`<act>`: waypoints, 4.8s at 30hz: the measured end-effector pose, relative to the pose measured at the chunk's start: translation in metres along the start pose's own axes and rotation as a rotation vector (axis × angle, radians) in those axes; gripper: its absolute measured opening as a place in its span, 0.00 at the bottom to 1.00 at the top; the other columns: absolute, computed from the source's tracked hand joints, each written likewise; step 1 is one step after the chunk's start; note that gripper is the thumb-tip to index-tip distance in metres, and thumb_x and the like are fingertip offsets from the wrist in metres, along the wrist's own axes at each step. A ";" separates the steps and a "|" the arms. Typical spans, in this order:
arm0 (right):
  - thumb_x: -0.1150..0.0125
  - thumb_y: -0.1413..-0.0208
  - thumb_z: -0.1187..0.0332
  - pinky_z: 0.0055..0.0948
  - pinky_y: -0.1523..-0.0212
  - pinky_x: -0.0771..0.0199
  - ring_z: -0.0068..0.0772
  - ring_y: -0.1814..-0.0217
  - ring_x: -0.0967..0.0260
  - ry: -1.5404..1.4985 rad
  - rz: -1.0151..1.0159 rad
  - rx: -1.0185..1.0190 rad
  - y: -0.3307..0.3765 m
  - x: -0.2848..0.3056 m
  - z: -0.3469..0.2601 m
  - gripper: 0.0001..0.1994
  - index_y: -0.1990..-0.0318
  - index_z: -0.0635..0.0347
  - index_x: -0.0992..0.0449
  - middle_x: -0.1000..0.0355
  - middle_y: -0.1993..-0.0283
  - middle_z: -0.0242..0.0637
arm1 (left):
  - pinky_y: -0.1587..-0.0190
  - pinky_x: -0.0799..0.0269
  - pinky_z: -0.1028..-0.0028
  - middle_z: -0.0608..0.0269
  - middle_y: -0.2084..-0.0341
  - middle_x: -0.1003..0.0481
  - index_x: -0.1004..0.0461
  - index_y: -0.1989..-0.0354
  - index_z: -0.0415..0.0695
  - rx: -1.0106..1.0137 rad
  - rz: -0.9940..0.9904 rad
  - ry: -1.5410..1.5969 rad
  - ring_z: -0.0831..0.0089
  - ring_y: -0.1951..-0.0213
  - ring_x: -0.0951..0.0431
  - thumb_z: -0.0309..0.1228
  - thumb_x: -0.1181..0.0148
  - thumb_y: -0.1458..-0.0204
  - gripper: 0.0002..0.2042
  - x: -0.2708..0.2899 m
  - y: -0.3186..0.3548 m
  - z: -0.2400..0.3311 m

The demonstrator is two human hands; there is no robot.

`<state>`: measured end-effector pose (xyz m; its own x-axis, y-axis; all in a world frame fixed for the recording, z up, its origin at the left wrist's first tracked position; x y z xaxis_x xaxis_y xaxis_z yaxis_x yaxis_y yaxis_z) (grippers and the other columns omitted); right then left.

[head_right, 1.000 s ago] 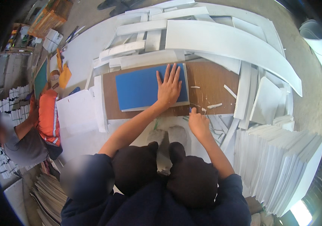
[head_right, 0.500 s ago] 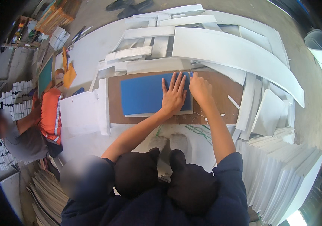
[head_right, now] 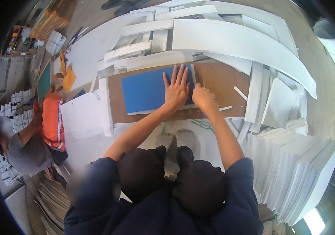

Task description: The person uses a utility knife to cut a blue foam sheet on a workbench. They align the sheet, score the edges, and trim the material to size, repeating the process for multiple pieces.

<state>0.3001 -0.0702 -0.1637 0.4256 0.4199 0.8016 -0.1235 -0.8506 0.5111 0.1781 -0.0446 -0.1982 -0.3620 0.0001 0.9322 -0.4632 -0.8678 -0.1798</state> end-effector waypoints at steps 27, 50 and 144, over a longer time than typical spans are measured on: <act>0.56 0.41 0.60 0.41 0.77 0.33 0.44 0.79 0.30 -0.446 0.171 -0.010 0.066 -0.001 0.058 0.13 0.60 0.61 0.36 0.31 0.80 0.46 | 0.47 0.47 0.58 0.49 0.60 0.35 0.34 0.54 0.37 0.000 -0.371 -0.051 0.55 0.51 0.39 0.62 0.34 0.79 0.46 0.031 -0.067 -0.042; 0.34 0.55 0.63 0.18 0.71 0.36 0.18 0.68 0.38 -1.377 -0.261 0.479 0.028 0.085 -0.003 0.21 0.54 0.59 0.31 0.35 0.67 0.26 | 0.64 0.32 0.66 0.55 0.69 0.28 0.31 0.63 0.38 -0.405 -0.232 0.346 0.57 0.65 0.27 0.45 0.28 0.76 0.31 0.190 -0.036 0.010; 0.54 0.41 0.59 0.29 0.80 0.32 0.25 0.80 0.35 -1.102 0.176 0.089 0.020 -0.005 0.038 0.13 0.63 0.60 0.38 0.38 0.82 0.34 | 0.63 0.28 0.69 0.54 0.70 0.25 0.30 0.65 0.37 0.306 0.390 0.566 0.65 0.66 0.24 0.41 0.29 0.66 0.24 0.232 -0.057 -0.030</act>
<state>0.3298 -0.1012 -0.1690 0.9755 -0.1806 0.1255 -0.2143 -0.9088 0.3581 0.0960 0.0198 0.0185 -0.8527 -0.1514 0.4999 -0.0008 -0.9567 -0.2912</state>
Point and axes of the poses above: each hand's wrist, its own y-axis away from the middle knuckle, its own x-axis out of the back of the hand, z = x × y, the point moved 1 cm from there along -y, towards the middle knuckle
